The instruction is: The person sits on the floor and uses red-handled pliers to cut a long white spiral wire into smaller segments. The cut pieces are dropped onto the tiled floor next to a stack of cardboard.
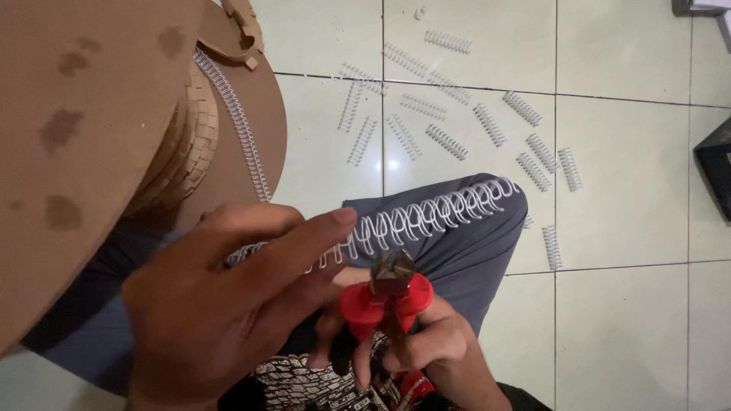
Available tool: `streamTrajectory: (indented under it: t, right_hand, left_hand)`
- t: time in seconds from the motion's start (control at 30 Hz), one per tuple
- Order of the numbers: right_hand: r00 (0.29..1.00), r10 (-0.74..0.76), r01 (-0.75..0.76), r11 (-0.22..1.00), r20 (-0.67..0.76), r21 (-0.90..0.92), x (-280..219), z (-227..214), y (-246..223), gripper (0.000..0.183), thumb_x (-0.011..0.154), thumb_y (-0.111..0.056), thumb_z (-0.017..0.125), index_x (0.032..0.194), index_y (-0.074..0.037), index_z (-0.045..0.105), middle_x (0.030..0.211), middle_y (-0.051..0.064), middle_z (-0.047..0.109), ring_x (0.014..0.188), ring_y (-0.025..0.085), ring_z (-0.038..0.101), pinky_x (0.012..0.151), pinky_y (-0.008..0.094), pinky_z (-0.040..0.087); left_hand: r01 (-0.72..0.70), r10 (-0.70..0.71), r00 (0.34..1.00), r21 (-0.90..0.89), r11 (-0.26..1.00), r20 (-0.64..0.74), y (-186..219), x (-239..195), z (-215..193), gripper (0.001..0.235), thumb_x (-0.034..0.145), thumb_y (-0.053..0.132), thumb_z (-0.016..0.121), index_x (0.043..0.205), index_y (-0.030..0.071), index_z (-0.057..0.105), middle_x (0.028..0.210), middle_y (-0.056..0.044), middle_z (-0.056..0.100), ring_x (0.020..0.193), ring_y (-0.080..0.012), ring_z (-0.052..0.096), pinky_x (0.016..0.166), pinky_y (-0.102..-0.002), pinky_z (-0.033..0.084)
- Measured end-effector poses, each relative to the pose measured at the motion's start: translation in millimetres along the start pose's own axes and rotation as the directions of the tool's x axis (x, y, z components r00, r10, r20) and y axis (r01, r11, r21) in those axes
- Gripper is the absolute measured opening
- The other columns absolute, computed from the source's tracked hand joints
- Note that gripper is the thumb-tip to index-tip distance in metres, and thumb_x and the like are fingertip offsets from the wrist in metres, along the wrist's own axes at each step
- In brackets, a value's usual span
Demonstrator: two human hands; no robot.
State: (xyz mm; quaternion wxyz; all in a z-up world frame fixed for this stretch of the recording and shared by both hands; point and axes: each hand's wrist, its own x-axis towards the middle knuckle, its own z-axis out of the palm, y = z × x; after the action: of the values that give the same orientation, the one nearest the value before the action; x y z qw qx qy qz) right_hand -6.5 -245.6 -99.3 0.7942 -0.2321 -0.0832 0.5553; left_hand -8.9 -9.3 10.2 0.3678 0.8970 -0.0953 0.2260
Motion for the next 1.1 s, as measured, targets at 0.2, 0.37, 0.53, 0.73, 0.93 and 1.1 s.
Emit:
streamTrajectory:
  t: [0.2, 0.37, 0.53, 0.73, 0.93, 1.1]
  right_hand:
    - [0.996, 0.076, -0.076, 0.997, -0.044, -0.009, 3.5, 14.4, -11.4, 0.103, 0.07, 0.006, 0.059, 0.164, 0.005, 0.017, 0.123, 0.051, 0.053, 0.107, 0.052, 0.065, 0.075, 0.043, 0.063]
    - [0.997, 0.072, -0.073, 0.994, -0.017, -0.077, 3.9, 19.0, -10.9, 0.099, 0.07, 0.002, 0.058, 0.159, 0.014, 0.016, 0.121, 0.05, 0.055, 0.09, 0.039, 0.07, 0.061, 0.037, 0.058]
    - [0.987, 0.008, 0.033, 0.968, 0.163, -0.248, 7.6, 7.3, -10.8, 0.056, 0.086, -0.007, 0.061, 0.134, 0.017, 0.043, 0.094, 0.016, 0.07, 0.121, 0.045, 0.064, 0.104, 0.06, 0.053]
    - [0.999, 0.021, -0.014, 0.981, 0.036, -0.191, 0.3, 14.4, -10.0, 0.076, 0.084, -0.007, 0.067, 0.147, 0.018, 0.031, 0.107, 0.024, 0.065, 0.117, 0.043, 0.064, 0.094, 0.051, 0.055]
    - [0.953, -0.159, -0.034, 0.788, -0.257, -0.615, 9.0, 57.4, -35.3, 0.056, 0.074, -0.008, 0.06, 0.129, 0.006, 0.061, 0.092, 0.019, 0.073, 0.1, 0.034, 0.071, 0.084, 0.043, 0.058]
    - [0.81, -0.271, -0.153, 0.759, -0.52, -0.633, 14.7, 89.8, -38.4, 0.023, 0.065, 0.009, 0.061, 0.086, 0.003, 0.071, 0.099, 0.022, 0.08, 0.1, 0.031, 0.077, 0.08, 0.035, 0.059]
  left_hand:
    - [0.007, -0.008, 1.0, -0.049, 0.999, -0.007, -2.0, -1.5, 0.1, 0.021, 0.093, 0.011, 0.082, 0.114, 0.01, 0.078, 0.097, -0.01, 0.072, 0.077, -0.0173, 0.07, 0.069, -0.033, 0.054]
    - [0.023, -0.02, 0.999, -0.068, 0.997, 0.049, -2.2, -2.9, -1.6, 0.021, 0.098, 0.02, 0.07, 0.118, 0.014, 0.076, 0.102, -0.01, 0.073, 0.077, -0.0165, 0.071, 0.068, -0.032, 0.051]
    - [-0.012, 0.016, 0.999, -0.09, 0.996, 0.048, -1.7, -3.4, -2.9, 0.023, 0.097, 0.016, 0.075, 0.12, 0.011, 0.075, 0.102, -0.01, 0.073, 0.074, -0.015, 0.068, 0.063, -0.031, 0.05]
    - [-0.004, 0.003, 0.999, 0.018, 1.0, 0.052, -6.2, -4.3, -1.8, 0.021, 0.099, 0.02, 0.071, 0.119, 0.016, 0.077, 0.103, -0.006, 0.073, 0.075, -0.0188, 0.069, 0.065, -0.037, 0.048]
    - [-0.003, 0.0, 0.999, 0.065, 0.998, 0.047, -15.9, -13.9, 6.0, 0.025, 0.099, 0.021, 0.076, 0.124, 0.017, 0.075, 0.103, -0.004, 0.069, 0.08, -0.0226, 0.066, 0.071, -0.041, 0.048]
    - [-0.057, 0.055, 0.998, 0.072, 0.996, 0.025, -15.8, -11.3, 5.4, 0.024, 0.1, 0.017, 0.077, 0.124, 0.014, 0.075, 0.103, -0.004, 0.066, 0.084, -0.0217, 0.069, 0.071, -0.04, 0.049]
